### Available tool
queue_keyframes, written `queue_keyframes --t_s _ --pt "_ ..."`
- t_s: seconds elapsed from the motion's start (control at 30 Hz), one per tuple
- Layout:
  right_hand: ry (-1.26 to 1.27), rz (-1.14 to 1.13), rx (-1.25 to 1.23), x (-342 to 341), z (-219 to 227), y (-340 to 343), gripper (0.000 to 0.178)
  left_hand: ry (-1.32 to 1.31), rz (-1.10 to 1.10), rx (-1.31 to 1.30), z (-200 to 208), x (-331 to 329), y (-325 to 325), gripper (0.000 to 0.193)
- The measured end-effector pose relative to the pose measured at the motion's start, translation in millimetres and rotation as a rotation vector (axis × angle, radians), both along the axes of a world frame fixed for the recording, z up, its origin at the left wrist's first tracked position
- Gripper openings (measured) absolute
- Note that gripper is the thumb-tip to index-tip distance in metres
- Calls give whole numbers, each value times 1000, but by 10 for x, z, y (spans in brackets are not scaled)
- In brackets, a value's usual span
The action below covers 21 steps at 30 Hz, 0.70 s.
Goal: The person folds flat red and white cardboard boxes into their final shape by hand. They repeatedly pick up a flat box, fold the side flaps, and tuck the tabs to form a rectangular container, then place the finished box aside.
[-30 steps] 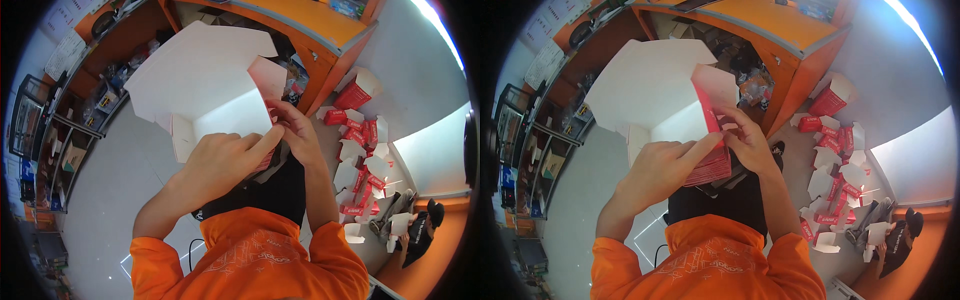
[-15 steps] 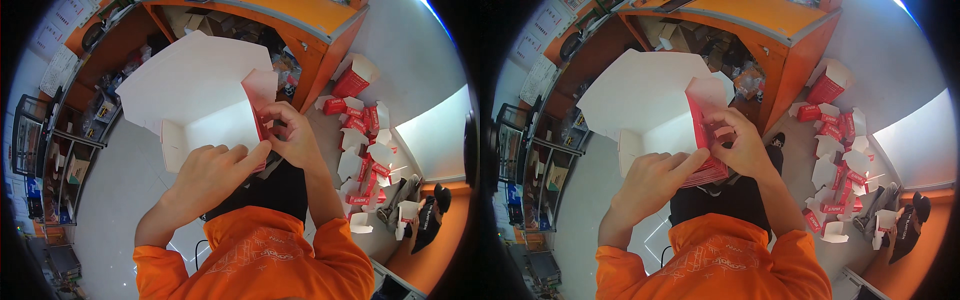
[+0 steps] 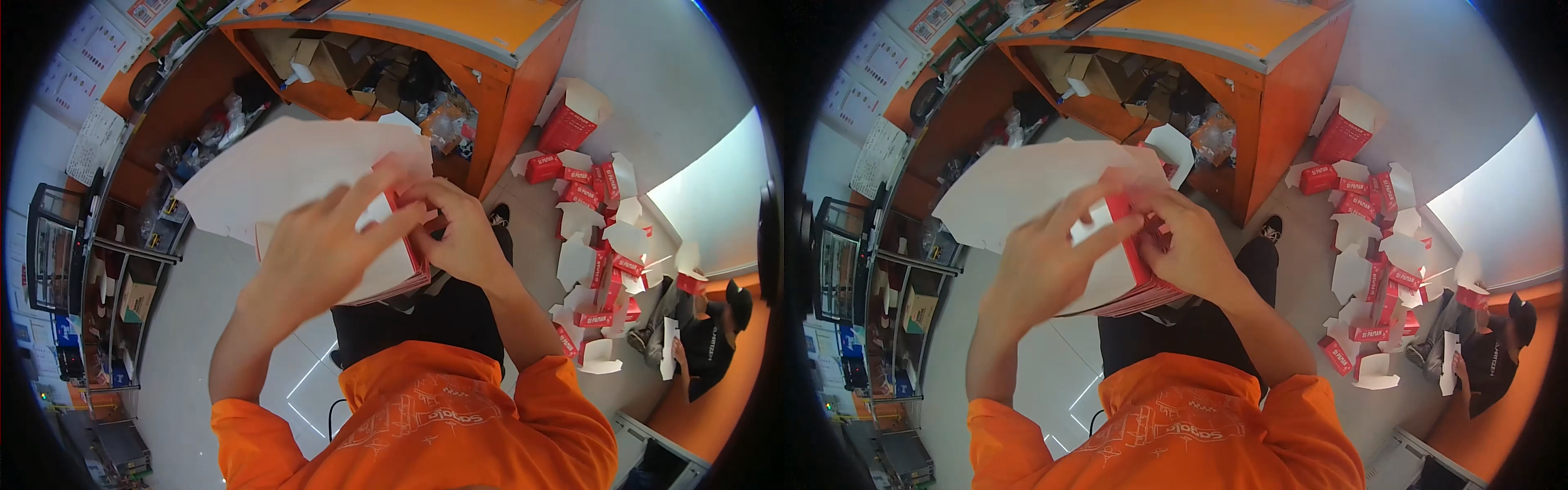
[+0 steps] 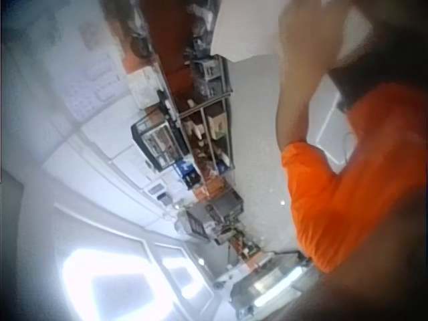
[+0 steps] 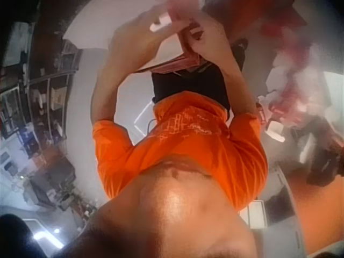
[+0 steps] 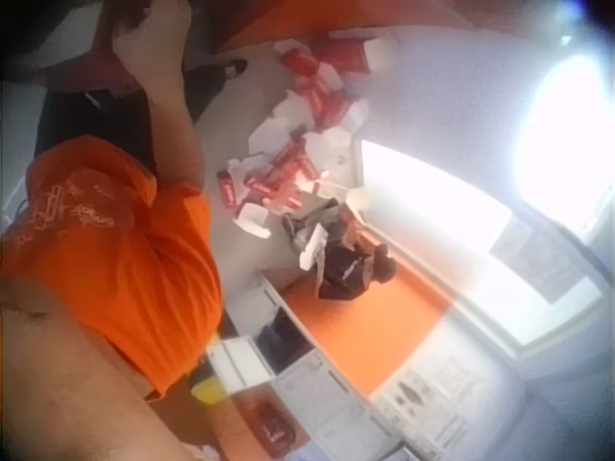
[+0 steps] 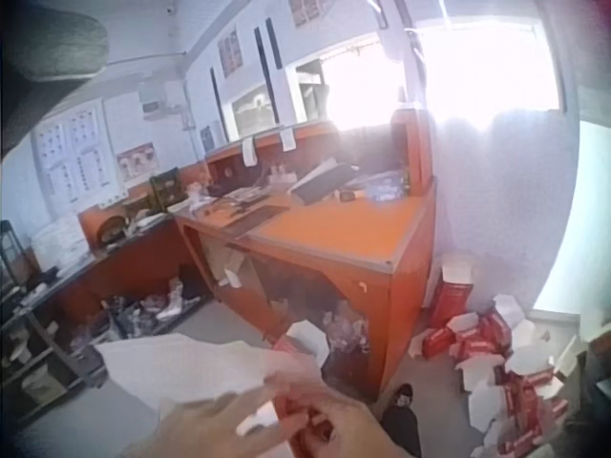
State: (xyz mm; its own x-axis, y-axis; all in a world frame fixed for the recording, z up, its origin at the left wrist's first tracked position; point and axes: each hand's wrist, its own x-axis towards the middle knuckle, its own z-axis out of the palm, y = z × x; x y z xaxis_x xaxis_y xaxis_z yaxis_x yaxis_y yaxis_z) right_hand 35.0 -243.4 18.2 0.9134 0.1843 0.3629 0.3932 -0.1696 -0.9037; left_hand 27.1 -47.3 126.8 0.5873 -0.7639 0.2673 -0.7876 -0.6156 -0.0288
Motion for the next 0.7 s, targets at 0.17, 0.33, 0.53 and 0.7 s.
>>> queue_keyframes --t_s 0.17,0.33,0.53,0.7 --pt "-142 -162 -158 1 63 86 21 -247 -155 43 -201 368 98 16" --pt "-209 -316 -227 27 18 184 12 -228 -169 38 -166 304 123 11" --pt "-225 -387 -108 -27 -71 226 13 -130 -190 142 -143 373 33 9" --pt "-124 -348 18 -23 -111 216 10 -23 -199 214 -213 499 -27 14"
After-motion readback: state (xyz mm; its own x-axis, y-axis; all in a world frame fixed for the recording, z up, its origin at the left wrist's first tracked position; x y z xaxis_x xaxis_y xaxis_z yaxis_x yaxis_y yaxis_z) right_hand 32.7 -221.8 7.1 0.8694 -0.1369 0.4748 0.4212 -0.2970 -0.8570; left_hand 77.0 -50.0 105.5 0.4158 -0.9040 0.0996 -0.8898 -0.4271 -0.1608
